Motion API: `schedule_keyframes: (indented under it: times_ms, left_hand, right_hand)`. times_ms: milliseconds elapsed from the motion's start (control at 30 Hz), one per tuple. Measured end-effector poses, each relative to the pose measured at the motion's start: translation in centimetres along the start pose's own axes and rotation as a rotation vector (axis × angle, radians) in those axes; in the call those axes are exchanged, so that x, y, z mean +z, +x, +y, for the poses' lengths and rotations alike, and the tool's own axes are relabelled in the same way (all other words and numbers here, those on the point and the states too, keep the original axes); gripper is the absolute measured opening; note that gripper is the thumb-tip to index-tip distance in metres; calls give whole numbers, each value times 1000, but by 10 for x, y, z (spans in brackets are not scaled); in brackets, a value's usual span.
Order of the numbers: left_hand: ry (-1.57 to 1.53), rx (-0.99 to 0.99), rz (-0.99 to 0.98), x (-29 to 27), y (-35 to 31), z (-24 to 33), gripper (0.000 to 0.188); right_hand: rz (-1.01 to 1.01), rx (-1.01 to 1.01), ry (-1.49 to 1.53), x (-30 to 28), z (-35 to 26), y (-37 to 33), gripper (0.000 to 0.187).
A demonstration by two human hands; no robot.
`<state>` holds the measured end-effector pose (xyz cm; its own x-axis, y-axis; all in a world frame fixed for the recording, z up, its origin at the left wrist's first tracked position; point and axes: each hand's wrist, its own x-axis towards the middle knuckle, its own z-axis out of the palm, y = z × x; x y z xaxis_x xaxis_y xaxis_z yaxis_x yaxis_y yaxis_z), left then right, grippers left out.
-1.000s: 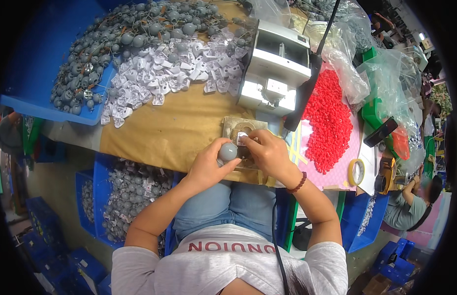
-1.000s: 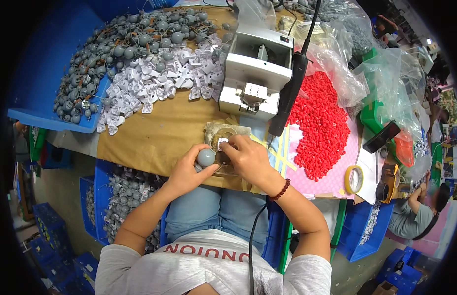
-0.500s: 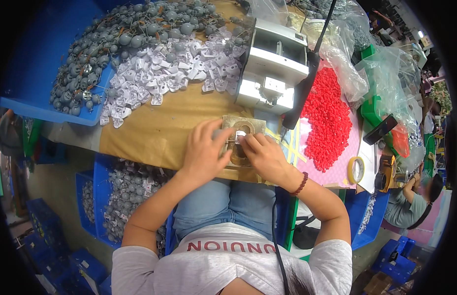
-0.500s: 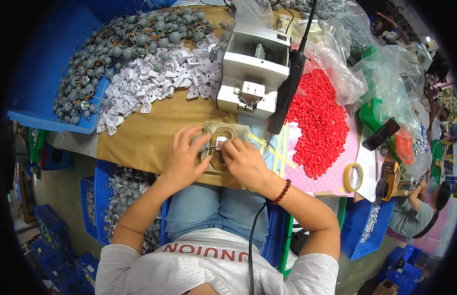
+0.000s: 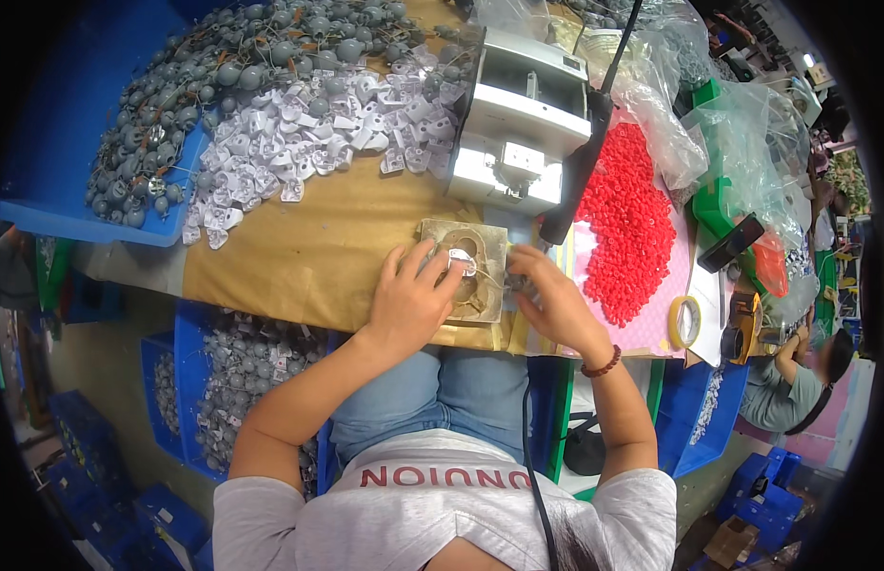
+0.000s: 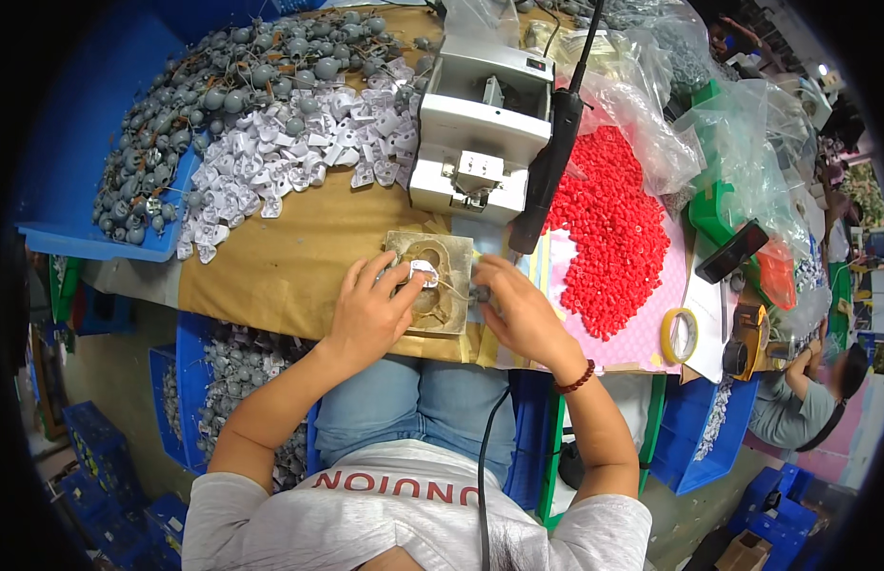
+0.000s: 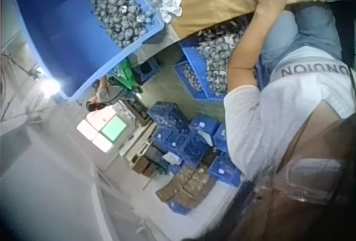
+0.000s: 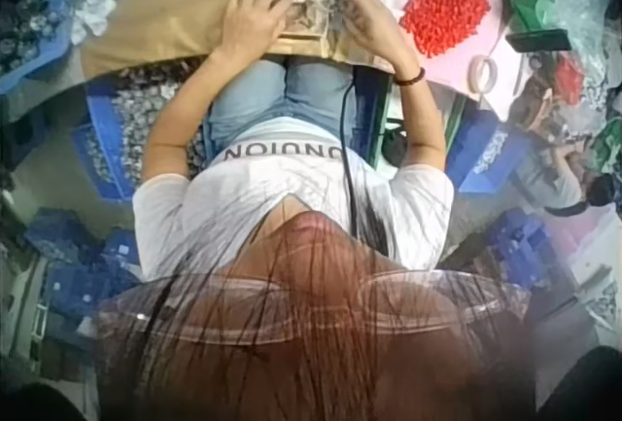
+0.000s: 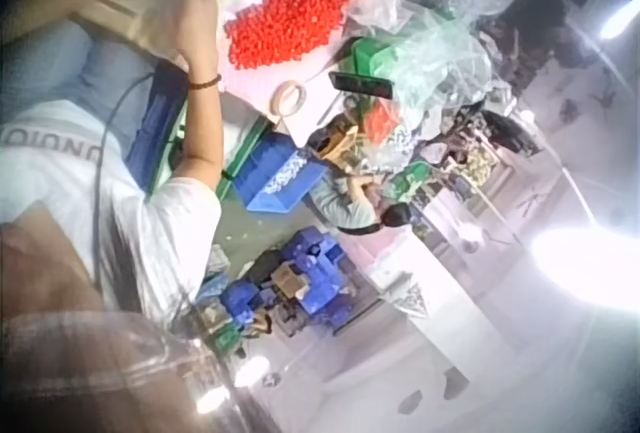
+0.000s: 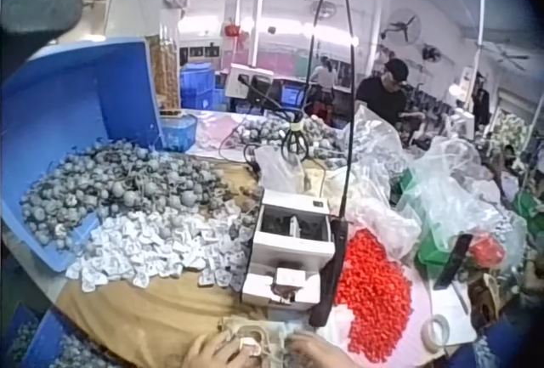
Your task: Manually assembling small electric motor components by placing internal parts into a housing and securing them using a suspended electric screwdriver.
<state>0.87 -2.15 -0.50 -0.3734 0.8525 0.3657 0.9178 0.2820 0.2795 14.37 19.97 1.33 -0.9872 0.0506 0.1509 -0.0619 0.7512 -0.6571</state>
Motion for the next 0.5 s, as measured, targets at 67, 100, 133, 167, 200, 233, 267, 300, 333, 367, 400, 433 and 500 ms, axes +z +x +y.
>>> schedule_keyframes:
  times_ms: [67, 100, 133, 167, 200, 233, 267, 300, 333, 367, 400, 433, 500]
  left_hand:
    - [-14, 4, 6, 0, 1, -1, 44]
    - [-19, 5, 9, 0, 1, 0, 44]
    - [-25, 7, 12, -1, 1, 0, 44]
    - [-22, 6, 12, -1, 1, 0, 44]
    - [-20, 5, 11, -1, 1, 0, 44]
    - [-18, 4, 10, -1, 1, 0, 44]
    - [-16, 7, 9, -1, 1, 0, 44]
    - [-12, 9, 8, 0, 0, -1, 44]
    - [-9, 12, 6, 0, 0, -1, 44]
    - [-16, 17, 3, -1, 0, -2, 44]
    - [-22, 23, -1, -1, 1, -2, 44]
    - [-29, 29, -4, -2, 2, -3, 43]
    - [-37, 38, 2, -2, 3, -4, 40]
  right_hand:
    - [68, 9, -27, 12, 11, -5, 35]
    - [132, 24, -40, 18, 15, -6, 35]
    - [196, 39, -52, 23, 19, -7, 35]
    - [292, 67, -66, 28, 18, -5, 35]
    - [367, 81, -43, 31, 17, -3, 35]
    - [440, 92, -17, 34, 15, 0, 35]
    - [493, 88, 46, 36, 12, 6, 34]
    - [545, 84, 110, 38, 9, 12, 34]
    - [526, 113, 435, 39, 9, 17, 35]
    - [533, 150, 759, 39, 8, 23, 37]
    - [472, 189, 1045, 34, 5, 27, 38]
    - [400, 227, 1330, 31, 2, 31, 40]
    - [213, 308, 1461, 25, 6, 37, 46]
